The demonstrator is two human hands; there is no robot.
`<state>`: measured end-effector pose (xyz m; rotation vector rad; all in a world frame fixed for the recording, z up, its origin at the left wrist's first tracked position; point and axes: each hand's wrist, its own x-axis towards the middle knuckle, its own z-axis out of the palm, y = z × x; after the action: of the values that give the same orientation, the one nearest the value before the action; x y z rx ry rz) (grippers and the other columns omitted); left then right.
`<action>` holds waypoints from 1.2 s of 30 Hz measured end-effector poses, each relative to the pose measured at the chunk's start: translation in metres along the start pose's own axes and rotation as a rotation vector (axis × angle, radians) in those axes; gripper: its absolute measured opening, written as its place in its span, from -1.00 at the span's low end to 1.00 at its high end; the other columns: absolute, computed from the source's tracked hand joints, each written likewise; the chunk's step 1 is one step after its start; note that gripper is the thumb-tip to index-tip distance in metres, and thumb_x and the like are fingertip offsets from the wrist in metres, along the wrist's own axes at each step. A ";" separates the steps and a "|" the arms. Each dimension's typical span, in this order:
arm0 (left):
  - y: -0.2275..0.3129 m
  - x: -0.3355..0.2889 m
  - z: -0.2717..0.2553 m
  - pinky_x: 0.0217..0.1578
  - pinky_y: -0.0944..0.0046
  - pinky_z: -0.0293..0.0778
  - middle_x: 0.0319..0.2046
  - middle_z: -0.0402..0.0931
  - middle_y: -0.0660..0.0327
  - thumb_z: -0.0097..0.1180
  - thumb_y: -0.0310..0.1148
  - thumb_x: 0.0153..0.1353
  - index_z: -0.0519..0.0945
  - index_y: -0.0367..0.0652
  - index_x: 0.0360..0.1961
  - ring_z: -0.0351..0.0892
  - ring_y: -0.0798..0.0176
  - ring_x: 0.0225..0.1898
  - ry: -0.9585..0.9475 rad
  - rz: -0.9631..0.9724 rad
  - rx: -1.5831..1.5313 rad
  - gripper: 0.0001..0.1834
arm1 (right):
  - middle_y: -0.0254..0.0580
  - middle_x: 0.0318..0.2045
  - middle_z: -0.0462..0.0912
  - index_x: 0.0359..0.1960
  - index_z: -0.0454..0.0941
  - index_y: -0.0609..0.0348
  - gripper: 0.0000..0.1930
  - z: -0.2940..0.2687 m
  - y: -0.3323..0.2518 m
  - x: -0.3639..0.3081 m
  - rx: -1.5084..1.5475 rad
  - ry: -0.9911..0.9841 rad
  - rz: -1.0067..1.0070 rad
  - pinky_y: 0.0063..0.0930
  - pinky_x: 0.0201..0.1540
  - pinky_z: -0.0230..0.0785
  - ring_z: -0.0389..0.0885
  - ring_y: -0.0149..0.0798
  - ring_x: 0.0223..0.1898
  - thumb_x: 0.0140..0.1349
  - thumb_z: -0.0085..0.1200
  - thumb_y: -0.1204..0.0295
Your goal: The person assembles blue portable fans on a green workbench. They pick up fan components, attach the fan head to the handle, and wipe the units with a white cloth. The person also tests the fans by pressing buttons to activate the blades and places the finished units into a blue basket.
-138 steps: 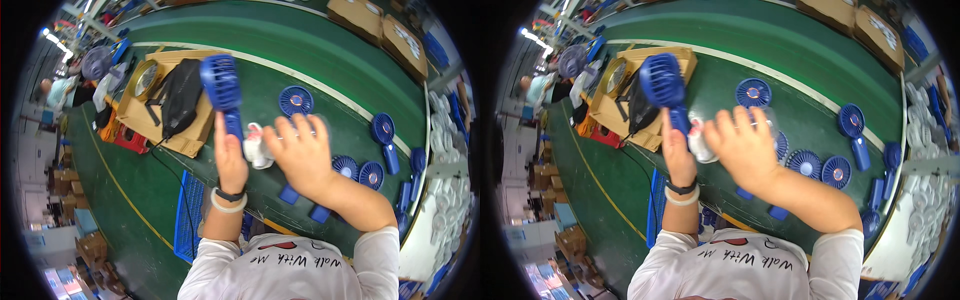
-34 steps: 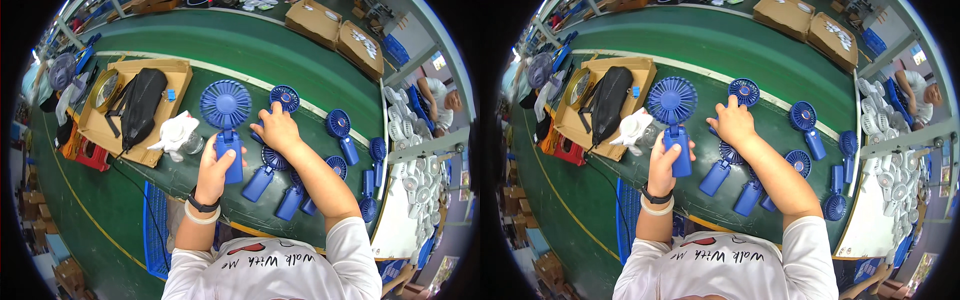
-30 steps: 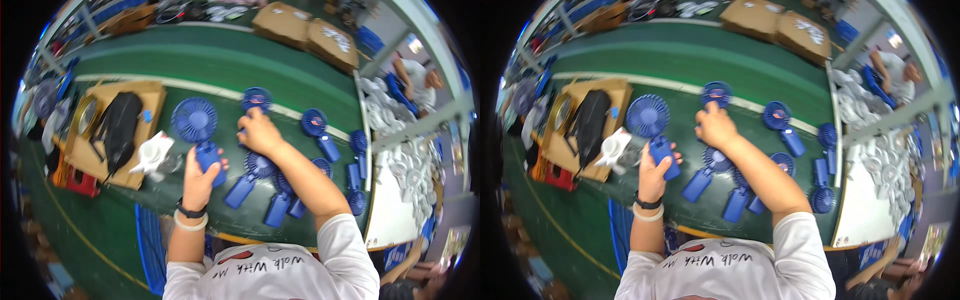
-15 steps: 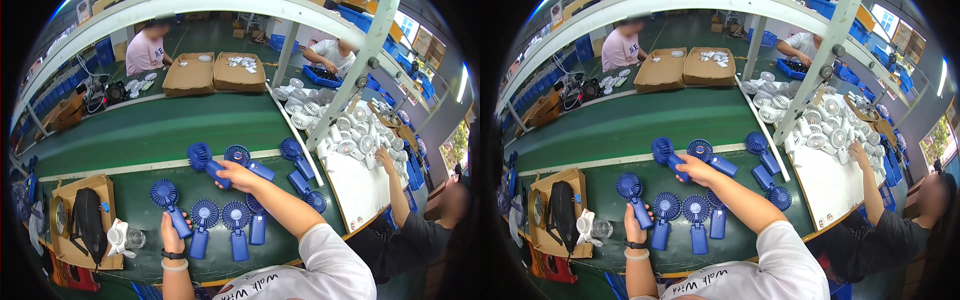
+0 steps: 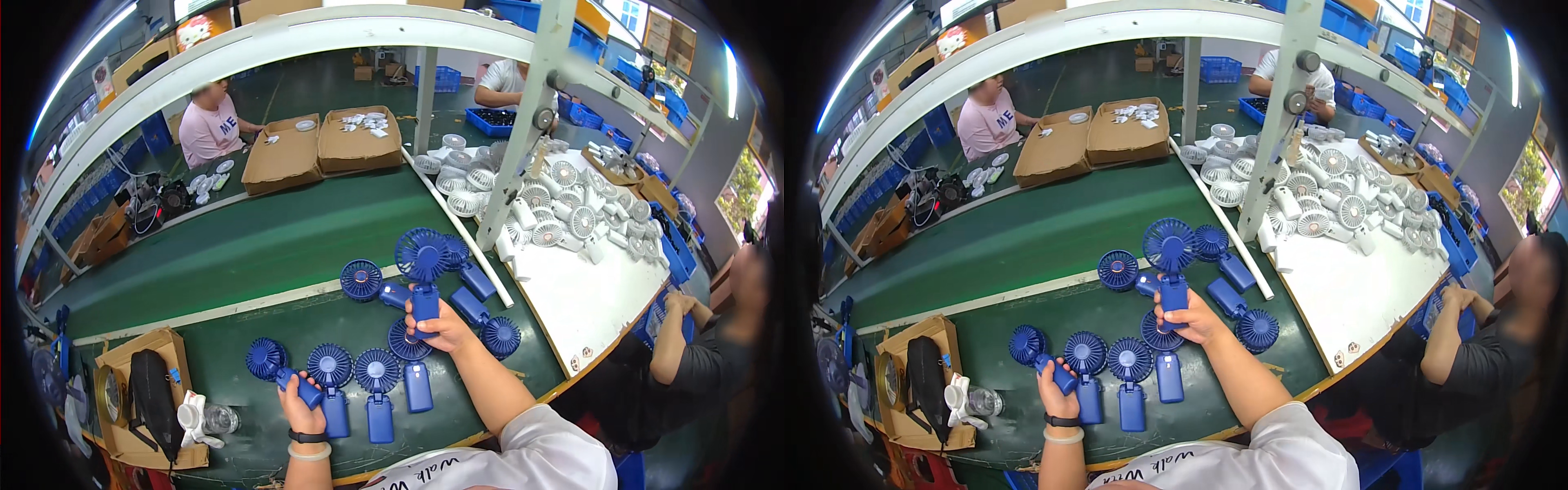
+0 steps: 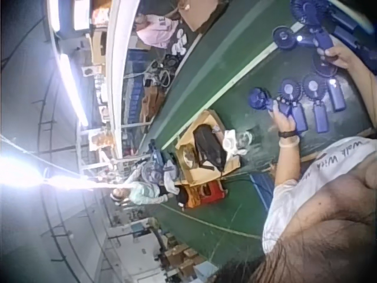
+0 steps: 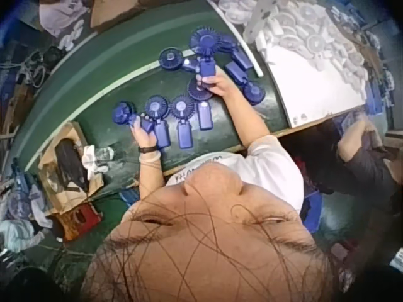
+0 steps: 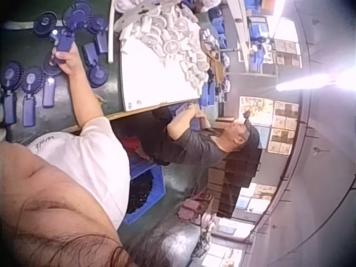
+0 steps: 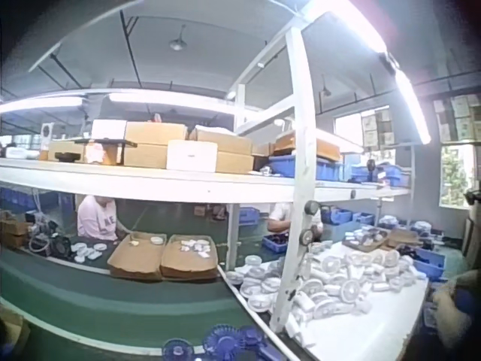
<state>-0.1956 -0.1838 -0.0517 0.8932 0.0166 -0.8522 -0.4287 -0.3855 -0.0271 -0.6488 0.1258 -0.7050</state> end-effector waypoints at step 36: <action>-0.013 0.000 0.038 -0.03 0.14 0.41 -0.01 0.38 -0.05 -0.24 -0.05 0.36 0.11 -0.12 0.27 0.47 0.15 -0.10 -0.692 -0.179 -0.049 -0.44 | -0.06 -0.17 0.55 0.02 0.27 0.20 -0.55 -0.008 -0.002 0.036 -0.419 0.225 -0.236 -0.42 -0.28 0.47 0.56 -0.32 -0.37 0.12 0.15 0.40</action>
<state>-0.2162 -0.2145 -0.0359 0.5186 -0.4880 -1.2872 -0.4047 -0.4134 -0.0282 -0.9938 0.4180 -0.9911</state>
